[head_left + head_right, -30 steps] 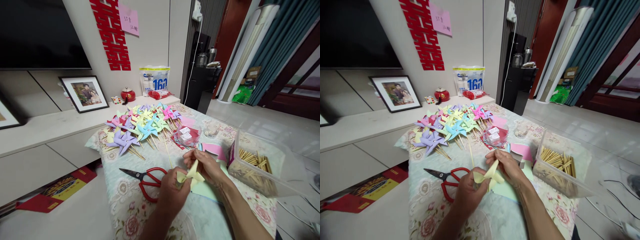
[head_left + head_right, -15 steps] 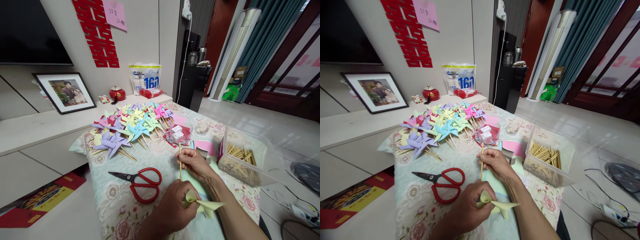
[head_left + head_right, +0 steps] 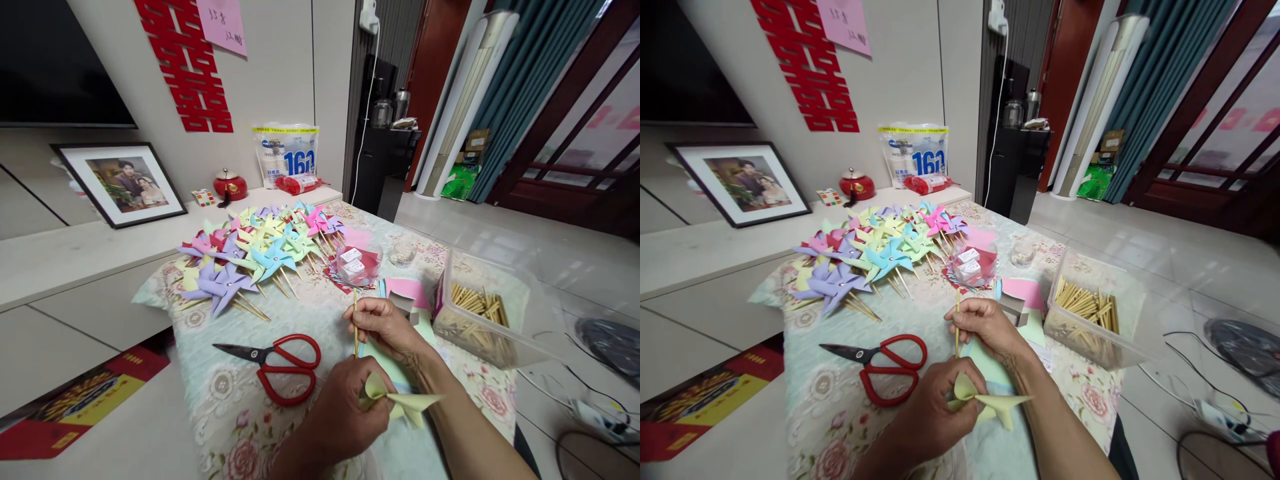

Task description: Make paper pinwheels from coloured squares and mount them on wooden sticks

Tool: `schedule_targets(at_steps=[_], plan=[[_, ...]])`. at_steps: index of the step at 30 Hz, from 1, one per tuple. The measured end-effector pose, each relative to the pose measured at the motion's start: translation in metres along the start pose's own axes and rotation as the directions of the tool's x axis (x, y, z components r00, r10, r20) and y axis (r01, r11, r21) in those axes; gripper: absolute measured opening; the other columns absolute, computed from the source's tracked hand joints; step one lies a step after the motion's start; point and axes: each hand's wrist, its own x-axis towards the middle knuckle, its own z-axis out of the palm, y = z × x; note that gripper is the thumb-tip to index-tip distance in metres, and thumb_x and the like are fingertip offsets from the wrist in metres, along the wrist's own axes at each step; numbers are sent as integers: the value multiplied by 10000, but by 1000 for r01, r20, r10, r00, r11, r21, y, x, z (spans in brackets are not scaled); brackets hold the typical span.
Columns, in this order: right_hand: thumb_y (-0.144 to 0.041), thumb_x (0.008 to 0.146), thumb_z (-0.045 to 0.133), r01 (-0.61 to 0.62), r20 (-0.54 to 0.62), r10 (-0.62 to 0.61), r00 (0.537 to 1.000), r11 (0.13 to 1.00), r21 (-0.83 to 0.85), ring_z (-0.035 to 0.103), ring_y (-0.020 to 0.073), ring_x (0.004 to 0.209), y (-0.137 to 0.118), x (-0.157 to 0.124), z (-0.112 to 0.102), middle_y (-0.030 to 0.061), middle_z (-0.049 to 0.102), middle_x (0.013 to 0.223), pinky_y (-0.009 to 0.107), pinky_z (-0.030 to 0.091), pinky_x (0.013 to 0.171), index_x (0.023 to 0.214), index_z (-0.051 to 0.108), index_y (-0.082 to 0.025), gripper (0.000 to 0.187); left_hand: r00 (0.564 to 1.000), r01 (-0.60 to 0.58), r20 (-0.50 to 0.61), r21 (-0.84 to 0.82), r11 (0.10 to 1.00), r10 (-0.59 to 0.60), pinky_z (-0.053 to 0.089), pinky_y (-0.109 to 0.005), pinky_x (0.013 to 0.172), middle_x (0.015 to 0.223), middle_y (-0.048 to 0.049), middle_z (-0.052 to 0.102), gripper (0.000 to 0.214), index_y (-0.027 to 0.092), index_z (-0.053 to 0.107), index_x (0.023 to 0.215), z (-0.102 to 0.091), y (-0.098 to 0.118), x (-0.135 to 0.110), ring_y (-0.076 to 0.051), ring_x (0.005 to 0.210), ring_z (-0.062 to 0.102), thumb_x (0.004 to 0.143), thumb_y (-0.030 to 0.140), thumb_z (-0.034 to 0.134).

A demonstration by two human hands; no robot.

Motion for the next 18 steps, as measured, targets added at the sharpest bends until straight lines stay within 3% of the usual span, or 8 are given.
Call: schedule_targets(at_steps=[12,18], plan=[[-377,735,835,58,48,-57,997,998,-4,549,72,510,3,0,-3,31,737,705,205,416,520,914,778,-166,282,1000,5,6,6,1000,-6,352,-241,598,630,31,607,155,188,604,717,0,2,1,-116,597,521,658,45,606],[-402,724,840,46,47,-46,998,999,-13,543,70,496,3,-1,-2,27,735,704,210,420,522,906,773,-164,308,1000,6,0,-25,1000,-6,347,-241,590,622,34,594,146,187,600,714,0,1,2,-110,578,502,669,48,597]])
